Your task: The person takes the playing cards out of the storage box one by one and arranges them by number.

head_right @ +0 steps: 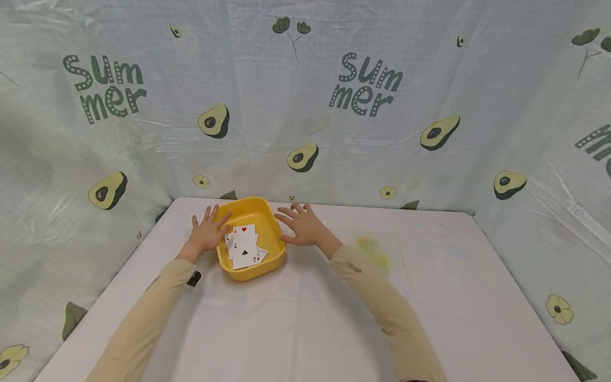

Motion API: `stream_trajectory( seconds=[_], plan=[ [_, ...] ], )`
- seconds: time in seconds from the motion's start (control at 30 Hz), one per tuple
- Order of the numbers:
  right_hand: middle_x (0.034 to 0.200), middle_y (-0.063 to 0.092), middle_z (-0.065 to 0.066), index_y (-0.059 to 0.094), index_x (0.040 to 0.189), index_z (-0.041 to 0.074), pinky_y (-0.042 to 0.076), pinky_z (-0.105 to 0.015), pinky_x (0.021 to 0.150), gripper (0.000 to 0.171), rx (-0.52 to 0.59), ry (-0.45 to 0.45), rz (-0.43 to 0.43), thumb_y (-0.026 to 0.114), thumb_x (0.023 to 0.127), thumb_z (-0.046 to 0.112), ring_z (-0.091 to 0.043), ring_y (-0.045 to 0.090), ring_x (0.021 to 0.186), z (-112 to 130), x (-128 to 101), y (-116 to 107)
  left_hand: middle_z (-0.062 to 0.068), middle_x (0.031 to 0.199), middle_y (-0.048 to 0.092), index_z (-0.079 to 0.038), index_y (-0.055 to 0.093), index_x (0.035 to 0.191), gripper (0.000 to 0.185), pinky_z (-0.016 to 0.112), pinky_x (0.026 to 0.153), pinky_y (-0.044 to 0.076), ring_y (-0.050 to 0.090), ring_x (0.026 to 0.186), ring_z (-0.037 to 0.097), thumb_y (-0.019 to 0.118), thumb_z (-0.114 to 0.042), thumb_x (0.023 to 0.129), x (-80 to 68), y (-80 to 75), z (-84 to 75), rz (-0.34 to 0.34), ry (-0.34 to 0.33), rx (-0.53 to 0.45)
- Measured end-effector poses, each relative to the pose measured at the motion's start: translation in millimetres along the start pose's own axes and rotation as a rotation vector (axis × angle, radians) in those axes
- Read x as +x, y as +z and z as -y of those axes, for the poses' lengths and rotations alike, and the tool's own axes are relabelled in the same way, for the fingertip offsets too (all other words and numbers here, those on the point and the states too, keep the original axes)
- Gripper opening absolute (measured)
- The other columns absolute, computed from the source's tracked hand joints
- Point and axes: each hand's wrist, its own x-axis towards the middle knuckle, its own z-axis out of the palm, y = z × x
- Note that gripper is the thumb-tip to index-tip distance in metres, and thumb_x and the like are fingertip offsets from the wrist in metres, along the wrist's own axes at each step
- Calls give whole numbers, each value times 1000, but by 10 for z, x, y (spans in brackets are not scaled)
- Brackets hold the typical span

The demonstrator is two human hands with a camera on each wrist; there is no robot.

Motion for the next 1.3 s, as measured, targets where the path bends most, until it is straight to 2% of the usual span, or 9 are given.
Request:
stream_trajectory(
  seconds=[0.17, 0.4, 0.67, 0.9, 1.3],
  plan=[
    [142, 35, 2, 37, 136, 23, 32, -47, 94, 61, 6, -17, 10, 50, 84, 51, -22, 37, 118, 93, 77, 0, 22, 149, 4, -13, 28, 140, 52, 68, 100, -4, -3, 136, 42, 31, -38, 95, -2, -5, 11, 4, 10, 17],
    [143, 33, 3, 34, 137, 26, 30, -46, 94, 61, 9, -29, 75, 48, 85, 52, -22, 35, 119, 250, 201, 19, 22, 149, 6, -13, 30, 140, 51, 68, 100, -2, -1, 136, 42, 31, -38, 95, -12, -17, 15, -3, 16, 28],
    [146, 28, 4, 31, 139, 28, 28, -49, 99, 63, 24, -45, 152, 48, 84, 55, -23, 30, 125, 445, 311, 41, 22, 149, 4, -14, 29, 140, 51, 67, 101, -4, -2, 136, 41, 28, -39, 95, -27, -27, -3, 5, 2, 33],
    [147, 28, 3, 32, 138, 29, 26, -51, 101, 63, 24, -55, 170, 48, 83, 56, -26, 26, 131, 540, 389, 102, 21, 149, 4, -14, 29, 140, 51, 67, 101, -3, -2, 136, 41, 27, -39, 95, -21, -27, -9, 5, -2, 51],
    [147, 27, 5, 30, 139, 30, 30, -49, 99, 65, 19, -52, 204, 46, 83, 58, -21, 31, 123, 610, 490, 195, 21, 149, 5, -15, 29, 140, 52, 67, 101, -3, -1, 136, 41, 28, -40, 95, -15, -14, 10, 0, 2, 45]
  ],
)
